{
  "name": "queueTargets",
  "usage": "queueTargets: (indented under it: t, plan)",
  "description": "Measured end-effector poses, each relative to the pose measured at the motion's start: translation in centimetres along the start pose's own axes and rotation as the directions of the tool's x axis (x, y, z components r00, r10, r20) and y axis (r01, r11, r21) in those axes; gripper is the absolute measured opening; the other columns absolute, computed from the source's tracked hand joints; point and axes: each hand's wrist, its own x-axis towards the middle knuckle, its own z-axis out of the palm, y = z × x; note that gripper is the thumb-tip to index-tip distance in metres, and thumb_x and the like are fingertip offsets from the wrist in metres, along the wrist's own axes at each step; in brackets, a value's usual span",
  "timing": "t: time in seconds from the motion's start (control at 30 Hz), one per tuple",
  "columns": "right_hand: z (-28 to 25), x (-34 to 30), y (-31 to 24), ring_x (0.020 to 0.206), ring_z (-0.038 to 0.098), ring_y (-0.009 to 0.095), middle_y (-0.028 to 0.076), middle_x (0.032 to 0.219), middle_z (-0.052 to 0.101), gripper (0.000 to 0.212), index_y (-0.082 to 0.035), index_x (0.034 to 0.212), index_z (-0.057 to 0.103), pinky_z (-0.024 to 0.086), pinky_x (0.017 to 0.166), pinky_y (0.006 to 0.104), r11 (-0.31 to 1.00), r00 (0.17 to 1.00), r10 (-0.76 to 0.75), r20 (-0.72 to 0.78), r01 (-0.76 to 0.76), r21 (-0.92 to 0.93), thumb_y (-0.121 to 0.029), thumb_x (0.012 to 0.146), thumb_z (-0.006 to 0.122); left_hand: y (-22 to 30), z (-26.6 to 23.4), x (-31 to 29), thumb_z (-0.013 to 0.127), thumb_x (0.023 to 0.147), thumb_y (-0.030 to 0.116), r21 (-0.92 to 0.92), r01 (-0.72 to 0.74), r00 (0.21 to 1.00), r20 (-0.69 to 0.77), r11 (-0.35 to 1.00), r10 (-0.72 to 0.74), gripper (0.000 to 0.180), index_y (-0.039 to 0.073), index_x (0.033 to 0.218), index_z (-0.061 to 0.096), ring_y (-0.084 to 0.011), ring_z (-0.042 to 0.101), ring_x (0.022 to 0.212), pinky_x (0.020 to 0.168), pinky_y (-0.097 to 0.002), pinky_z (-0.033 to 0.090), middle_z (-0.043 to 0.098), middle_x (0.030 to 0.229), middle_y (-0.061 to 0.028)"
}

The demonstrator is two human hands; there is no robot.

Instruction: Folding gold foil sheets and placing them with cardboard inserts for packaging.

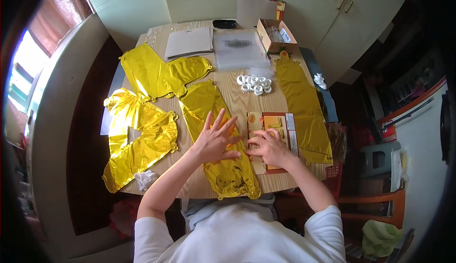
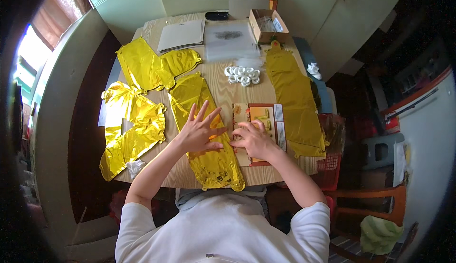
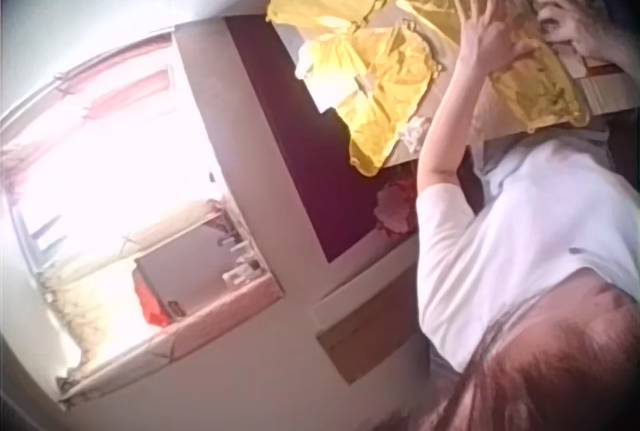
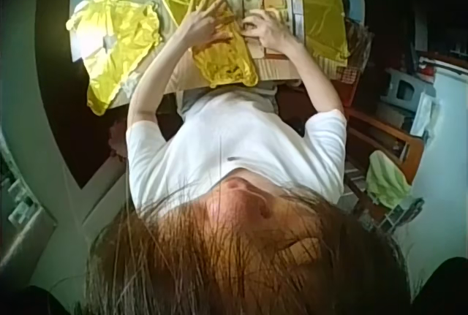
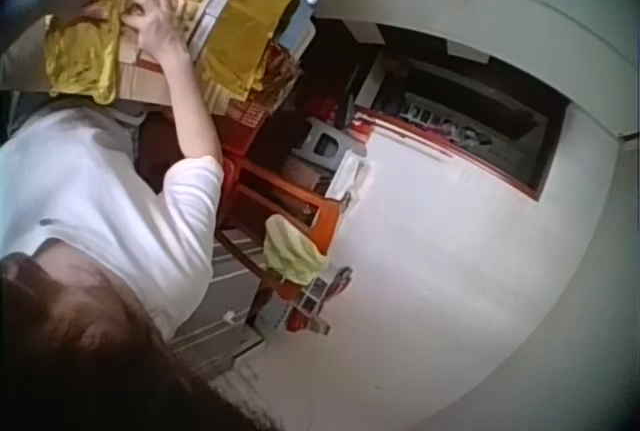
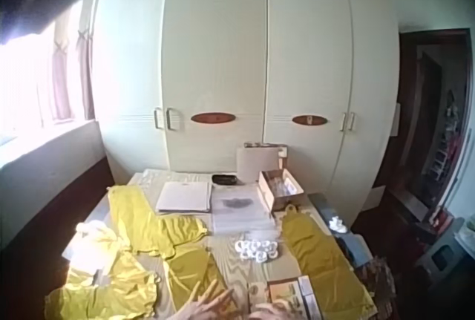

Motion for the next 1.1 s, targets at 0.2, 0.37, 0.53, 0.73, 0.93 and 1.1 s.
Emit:
queueTargets:
  t: [0.2,0.37,0.53,0.73,0.93,1.1]
  plan:
    - [-0.1,0.1,0.0,0.129,0.043,0.020,-0.004,0.120,0.059,0.033,-0.031,0.099,0.077,0.024,0.109,0.0486,1.000,1.000,0.010,0.013,-0.010,0.000,-0.009,0.078,0.065,-0.3,-0.2,0.5,0.043,0.085,0.075,0.021,0.074,0.997,0.009,0.997,-0.074,0.067,0.029,0.127,0.066,-0.0444,0.011,0.146,0.114,-0.0676,0.006,0.031,0.155,-0.0144]
    - [0.1,0.1,0.1,0.129,0.043,0.020,-0.004,0.119,0.060,0.032,-0.031,0.099,0.077,0.023,0.110,0.0490,0.999,1.000,0.021,0.010,-0.022,0.036,-0.010,0.079,0.065,-0.9,-0.2,1.0,0.049,0.084,0.073,0.019,0.142,0.989,0.029,0.990,-0.143,0.064,0.029,0.127,0.065,-0.0453,0.009,0.147,0.113,-0.0689,0.004,0.030,0.155,-0.0155]
    - [0.2,0.0,0.1,0.129,0.044,0.020,-0.004,0.119,0.061,0.030,-0.029,0.099,0.077,0.023,0.110,0.0500,0.999,1.000,0.020,0.004,-0.020,0.033,-0.011,0.080,0.065,-1.3,-0.5,1.6,0.046,0.086,0.073,0.070,0.172,0.985,0.004,0.983,-0.173,0.064,0.028,0.126,0.066,-0.0446,0.011,0.146,0.112,-0.0700,0.005,0.031,0.153,-0.0160]
    - [0.2,0.0,0.1,0.129,0.044,0.020,-0.003,0.119,0.062,0.030,-0.030,0.100,0.077,0.023,0.110,0.0496,0.999,1.000,0.023,-0.007,-0.023,0.042,-0.011,0.081,0.065,-2.4,-0.2,2.4,0.039,0.086,0.077,0.087,0.185,0.981,-0.073,0.979,-0.179,0.073,0.020,0.120,0.069,-0.0425,0.016,0.146,0.111,-0.0713,0.009,0.036,0.151,-0.0169]
    - [0.1,0.1,0.1,0.128,0.045,0.020,-0.003,0.118,0.062,0.031,-0.030,0.099,0.078,0.024,0.110,0.0481,0.999,1.000,0.009,-0.026,-0.008,0.040,-0.010,0.080,0.065,-3.7,0.1,3.3,0.037,0.086,0.077,0.117,0.232,0.972,-0.061,0.966,-0.226,0.074,0.020,0.121,0.069,-0.0412,0.014,0.147,0.111,-0.0712,0.007,0.034,0.152,-0.0172]
    - [0.1,0.1,0.1,0.128,0.045,0.021,-0.003,0.117,0.062,0.030,-0.030,0.099,0.078,0.024,0.110,0.0477,0.999,1.000,0.010,-0.026,-0.009,0.039,-0.010,0.081,0.065,-4.5,-0.3,4.1,0.042,0.087,0.074,0.151,0.273,0.962,-0.039,0.950,-0.270,0.068,0.023,0.124,0.067,-0.0423,0.014,0.146,0.111,-0.0712,0.009,0.033,0.152,-0.0172]
